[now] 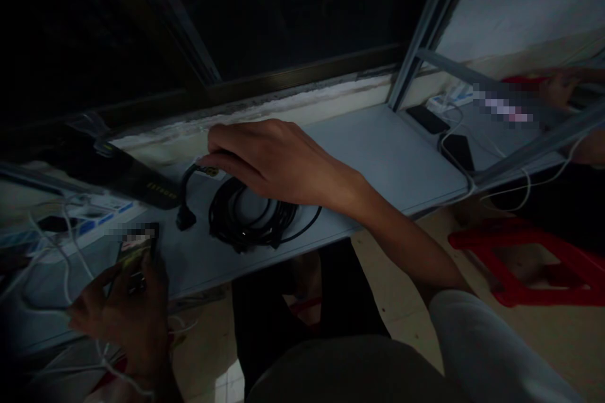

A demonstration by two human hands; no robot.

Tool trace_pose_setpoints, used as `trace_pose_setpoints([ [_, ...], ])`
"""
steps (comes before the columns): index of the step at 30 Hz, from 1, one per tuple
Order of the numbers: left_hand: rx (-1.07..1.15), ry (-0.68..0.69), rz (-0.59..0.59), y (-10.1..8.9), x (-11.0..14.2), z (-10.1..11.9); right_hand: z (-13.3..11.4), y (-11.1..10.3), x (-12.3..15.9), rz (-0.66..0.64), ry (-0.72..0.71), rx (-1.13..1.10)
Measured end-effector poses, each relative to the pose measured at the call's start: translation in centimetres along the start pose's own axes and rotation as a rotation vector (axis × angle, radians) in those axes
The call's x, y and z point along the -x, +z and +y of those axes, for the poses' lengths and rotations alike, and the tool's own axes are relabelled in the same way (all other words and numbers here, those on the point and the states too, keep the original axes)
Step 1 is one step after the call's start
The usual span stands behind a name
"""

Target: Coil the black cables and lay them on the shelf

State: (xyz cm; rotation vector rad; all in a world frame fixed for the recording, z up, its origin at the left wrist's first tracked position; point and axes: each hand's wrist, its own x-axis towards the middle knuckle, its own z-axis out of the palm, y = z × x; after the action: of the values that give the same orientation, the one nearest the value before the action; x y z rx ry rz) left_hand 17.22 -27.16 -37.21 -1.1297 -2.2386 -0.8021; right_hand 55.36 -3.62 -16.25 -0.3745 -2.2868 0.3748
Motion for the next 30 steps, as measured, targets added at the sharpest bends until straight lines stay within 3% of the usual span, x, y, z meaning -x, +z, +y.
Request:
trace_pose_setpoints([
  [7,0.041,-0.012,-0.030,-1.7,1.3,-0.1,-1.7,-0.3,1.8,-0.006,-0.031,-0.002],
  [15,0.050,-0.006,-0.049,-1.9,1.2,-0.1,-2.6,-0.3,3.6,-0.032,-0.006,-0.028],
  [22,0.004,0.080,-0.004,-1.4,1.4,-0.9,-1.8,0.0,4.2,-0.015,-0.024,-0.032],
  [30,-0.053,0.055,-0.030,-1.4,0.5,0.3,-0.7,1.2,3.8,-0.007,-0.047,-0.045],
])
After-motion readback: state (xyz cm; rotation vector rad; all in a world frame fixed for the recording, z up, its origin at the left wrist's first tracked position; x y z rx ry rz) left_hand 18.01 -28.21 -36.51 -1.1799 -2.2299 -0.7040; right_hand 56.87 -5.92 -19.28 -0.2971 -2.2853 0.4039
